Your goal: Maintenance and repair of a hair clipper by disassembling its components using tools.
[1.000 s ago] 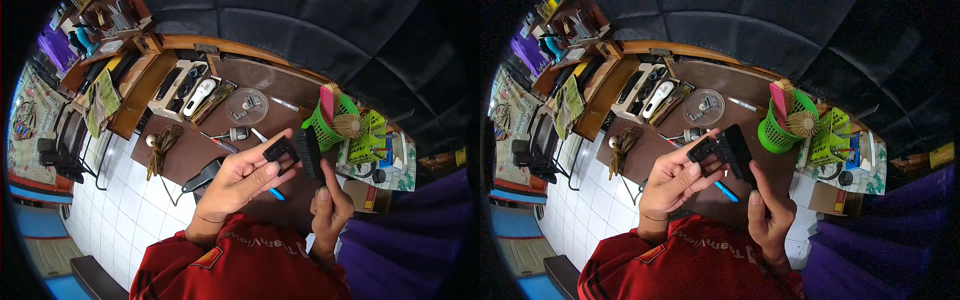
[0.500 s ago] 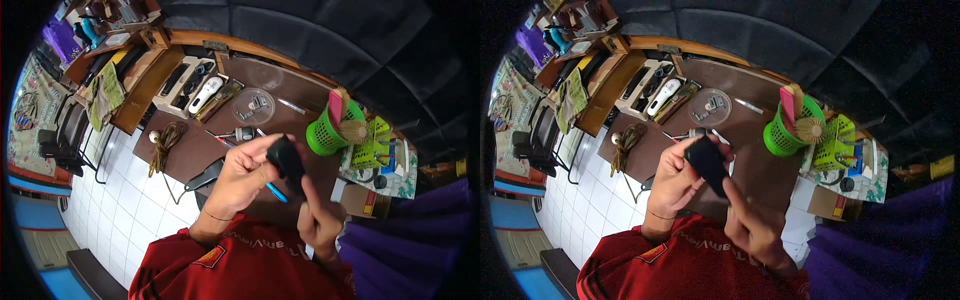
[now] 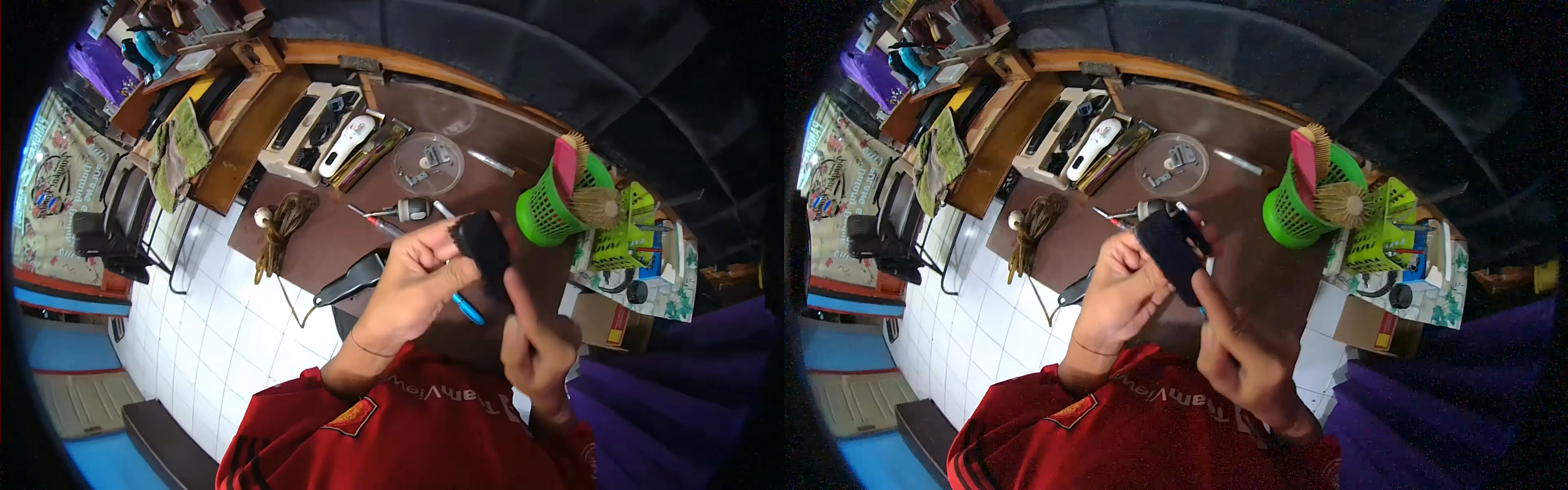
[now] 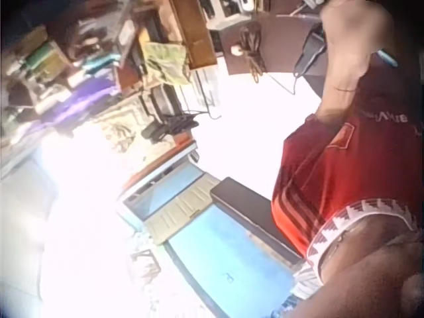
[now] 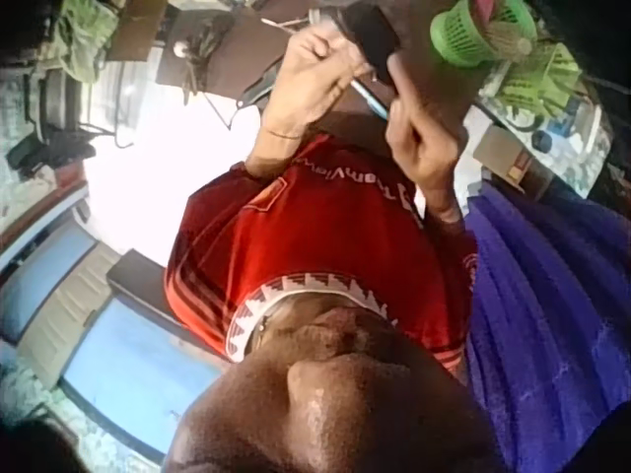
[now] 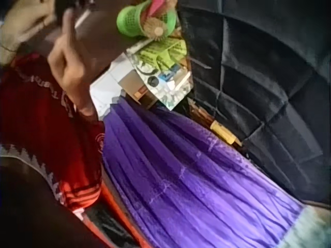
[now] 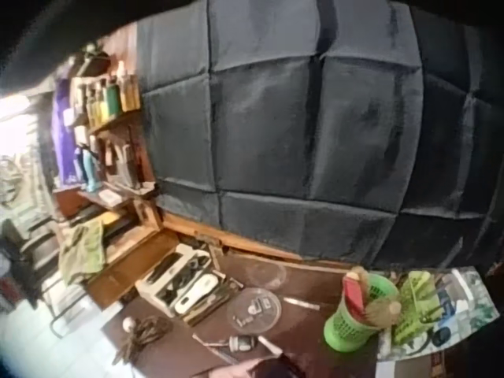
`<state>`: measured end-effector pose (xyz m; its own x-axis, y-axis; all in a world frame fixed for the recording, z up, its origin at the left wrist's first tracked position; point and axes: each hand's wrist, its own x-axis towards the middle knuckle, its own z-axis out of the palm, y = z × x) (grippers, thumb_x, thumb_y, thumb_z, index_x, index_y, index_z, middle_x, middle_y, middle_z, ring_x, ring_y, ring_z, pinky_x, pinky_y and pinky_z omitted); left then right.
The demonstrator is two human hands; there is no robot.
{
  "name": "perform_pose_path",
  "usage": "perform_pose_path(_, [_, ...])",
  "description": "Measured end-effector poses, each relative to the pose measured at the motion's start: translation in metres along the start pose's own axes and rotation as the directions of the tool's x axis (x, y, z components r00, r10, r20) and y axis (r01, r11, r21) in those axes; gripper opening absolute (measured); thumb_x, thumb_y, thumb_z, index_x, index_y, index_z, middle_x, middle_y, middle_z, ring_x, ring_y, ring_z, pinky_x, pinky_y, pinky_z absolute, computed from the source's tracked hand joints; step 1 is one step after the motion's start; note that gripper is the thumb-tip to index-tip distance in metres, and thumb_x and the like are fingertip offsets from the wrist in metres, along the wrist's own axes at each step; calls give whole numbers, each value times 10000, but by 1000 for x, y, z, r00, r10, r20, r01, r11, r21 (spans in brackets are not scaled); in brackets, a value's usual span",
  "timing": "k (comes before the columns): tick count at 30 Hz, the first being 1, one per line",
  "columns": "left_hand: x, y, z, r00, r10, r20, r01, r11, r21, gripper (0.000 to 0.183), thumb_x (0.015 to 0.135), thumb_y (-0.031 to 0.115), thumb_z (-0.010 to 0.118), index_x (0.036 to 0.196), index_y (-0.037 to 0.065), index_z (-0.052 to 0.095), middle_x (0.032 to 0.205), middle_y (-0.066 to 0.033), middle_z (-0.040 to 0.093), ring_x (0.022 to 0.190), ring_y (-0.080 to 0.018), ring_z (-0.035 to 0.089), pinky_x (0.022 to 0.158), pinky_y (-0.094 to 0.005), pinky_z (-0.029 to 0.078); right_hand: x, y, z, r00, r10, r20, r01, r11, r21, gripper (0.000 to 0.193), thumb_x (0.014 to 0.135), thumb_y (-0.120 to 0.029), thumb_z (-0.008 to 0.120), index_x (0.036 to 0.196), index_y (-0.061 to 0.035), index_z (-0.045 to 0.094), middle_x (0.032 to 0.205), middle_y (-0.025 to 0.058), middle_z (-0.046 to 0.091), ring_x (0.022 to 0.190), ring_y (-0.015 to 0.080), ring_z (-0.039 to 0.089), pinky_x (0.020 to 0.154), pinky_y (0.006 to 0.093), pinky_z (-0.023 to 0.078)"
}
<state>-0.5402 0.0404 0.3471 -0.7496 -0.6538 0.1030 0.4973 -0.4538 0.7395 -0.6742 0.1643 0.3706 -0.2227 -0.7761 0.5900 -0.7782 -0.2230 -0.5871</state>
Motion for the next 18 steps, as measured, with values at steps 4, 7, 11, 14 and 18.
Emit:
perform_pose_path(4, [-12,6,-19,1000,20,-11,-18,994,103,516,836,12,769,1315,-58,588,1199,-134,682,1103,-175,633,944,-295,503,-9,32,12,985,174,11,-173,985,-23,396,947,-34,543,1333,-30,630,737,79,645,536,66,379,508,263,353])
perform_pose_path(7, [-37,15,-42,937,167,-306,-18,900,436,553,792,171,839,1240,-73,625,1147,-116,688,979,-136,636,880,-251,494,-20,69,37,918,397,-22,-396,918,35,396,988,-61,549,1377,-101,606,759,54,579,614,64,321,548,232,327])
perform_pose_path(11, [-67,20,-95,682,449,-577,195,649,735,461,853,64,776,1283,-22,634,1062,-61,686,953,-114,622,848,-260,504,-43,100,71,938,346,-12,-343,922,-177,387,969,-112,590,1355,-88,609,957,204,711,749,310,697,657,362,517])
perform_pose_path(14, [-77,19,-105,719,399,-569,360,486,796,459,882,65,755,1317,0,623,1139,-63,679,1008,-118,615,904,-255,486,-47,117,86,934,358,-23,-354,908,-224,380,960,-140,610,1335,-78,612,1038,221,707,878,379,703,718,399,546])
perform_pose_path(18, [-62,3,-102,826,405,-392,268,330,905,549,777,58,838,1283,-4,635,1099,-84,665,958,-147,624,859,-278,494,-54,127,92,952,301,-51,-304,924,-232,377,937,-135,648,1305,-58,627,1033,205,706,877,366,702,716,400,553])
